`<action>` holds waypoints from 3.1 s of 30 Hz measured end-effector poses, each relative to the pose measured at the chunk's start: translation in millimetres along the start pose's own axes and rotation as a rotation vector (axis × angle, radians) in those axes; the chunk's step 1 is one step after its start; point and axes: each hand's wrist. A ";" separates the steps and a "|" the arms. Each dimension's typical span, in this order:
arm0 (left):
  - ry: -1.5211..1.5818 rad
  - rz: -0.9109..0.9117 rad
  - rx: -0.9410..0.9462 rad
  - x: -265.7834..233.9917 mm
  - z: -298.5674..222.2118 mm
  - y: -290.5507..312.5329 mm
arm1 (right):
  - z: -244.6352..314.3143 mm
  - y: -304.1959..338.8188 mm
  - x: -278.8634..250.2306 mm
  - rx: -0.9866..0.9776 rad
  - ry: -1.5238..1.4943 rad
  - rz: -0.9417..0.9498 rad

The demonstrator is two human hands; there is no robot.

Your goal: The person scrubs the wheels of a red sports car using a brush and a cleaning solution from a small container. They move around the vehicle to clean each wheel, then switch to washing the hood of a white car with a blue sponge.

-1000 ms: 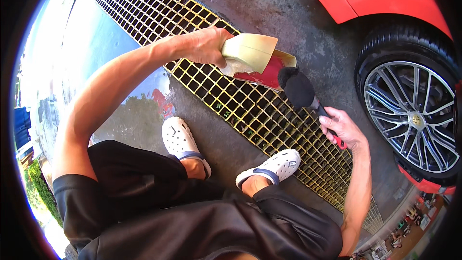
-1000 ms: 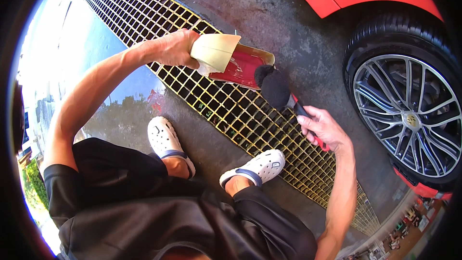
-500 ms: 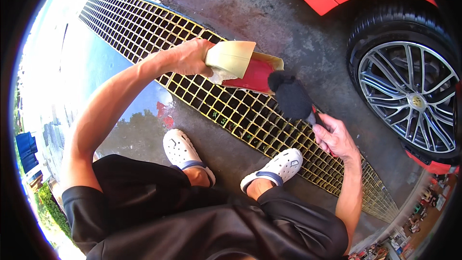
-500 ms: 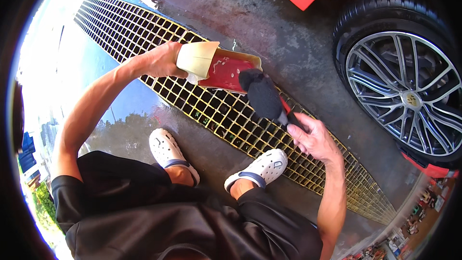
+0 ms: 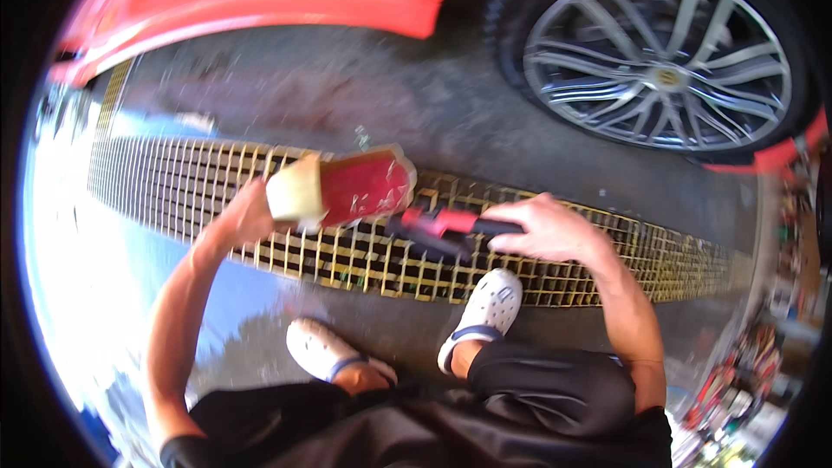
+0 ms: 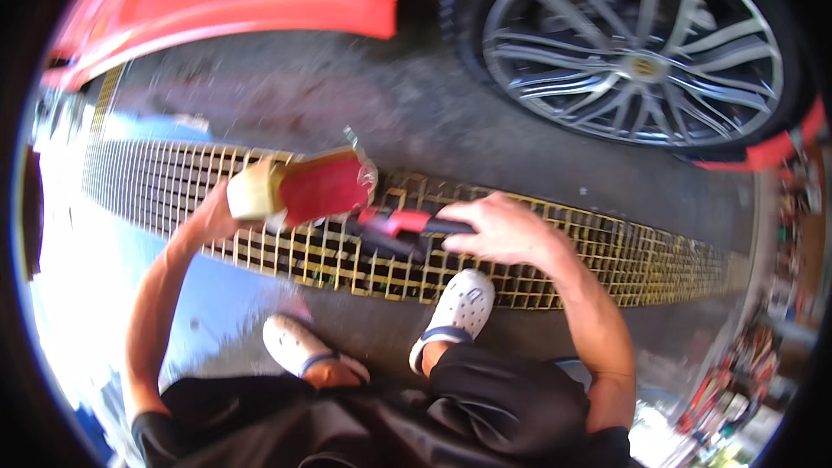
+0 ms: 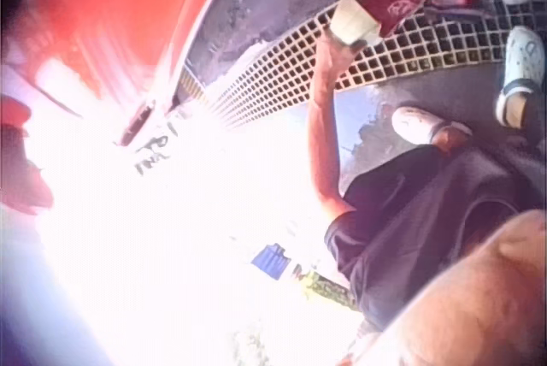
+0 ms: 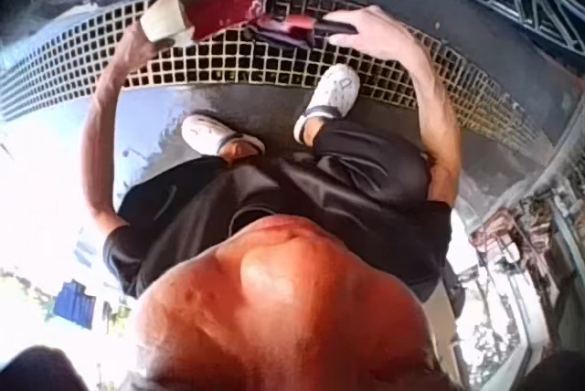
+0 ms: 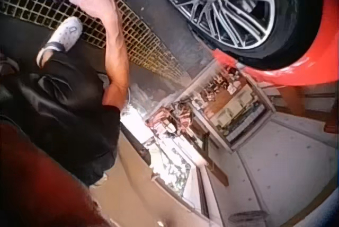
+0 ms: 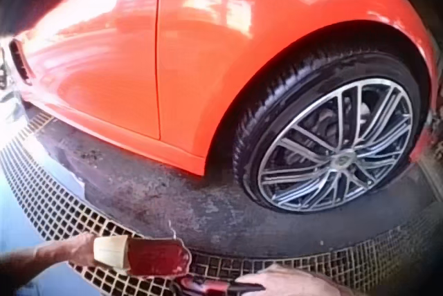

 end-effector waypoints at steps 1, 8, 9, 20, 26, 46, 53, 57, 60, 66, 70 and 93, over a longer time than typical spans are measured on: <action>0.019 -0.005 -0.029 -2.8 0.7 4.7 | 10.3 4.1 -9.0 0.074 -0.072 0.123; 0.098 0.111 -0.251 -13.6 -28.9 -7.7 | -48.2 -2.4 29.6 -0.086 -0.517 0.102; 0.092 0.090 -0.220 -13.0 -30.2 -7.6 | -50.1 -6.9 34.4 -0.083 -0.690 0.175; 0.112 0.049 -0.163 -7.5 -30.5 -17.8 | -26.2 15.1 -4.9 -0.746 -1.073 -0.430; 0.079 0.017 -0.041 -9.8 -30.9 2.1 | 12.6 -3.1 -27.2 -0.785 -0.994 -0.473; 0.094 0.056 -0.214 -12.5 -44.0 -8.4 | -28.2 -37.7 67.2 -0.365 -0.924 0.067; 0.105 0.080 -0.215 -16.2 -46.5 -5.9 | 11.4 -16.9 12.4 -0.659 -0.871 -0.429; 0.102 0.062 -0.206 -13.6 -39.4 -4.9 | 32.5 6.4 -34.5 -0.772 -0.855 -0.849; 0.140 0.060 -0.206 -16.1 -45.9 -5.2 | 38.3 27.7 -73.4 -0.681 -0.712 -1.147; 0.127 0.054 -0.198 -11.4 -35.2 -5.2 | 33.3 22.9 -138.4 -0.309 -0.261 -1.750; 0.159 0.057 -0.209 -12.2 -45.1 -6.9 | 8.4 -11.5 -133.6 -0.108 0.107 -1.808; 0.131 -0.014 -0.157 -6.6 -37.5 -12.8 | -13.3 -51.4 -98.9 -0.168 0.267 -1.615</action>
Point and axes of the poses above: each hand's wrist, its own y-axis away from the middle knuckle, its own x-axis out of the palm, z = x × y, and after that the axes turned 13 degrees about z, right-handed
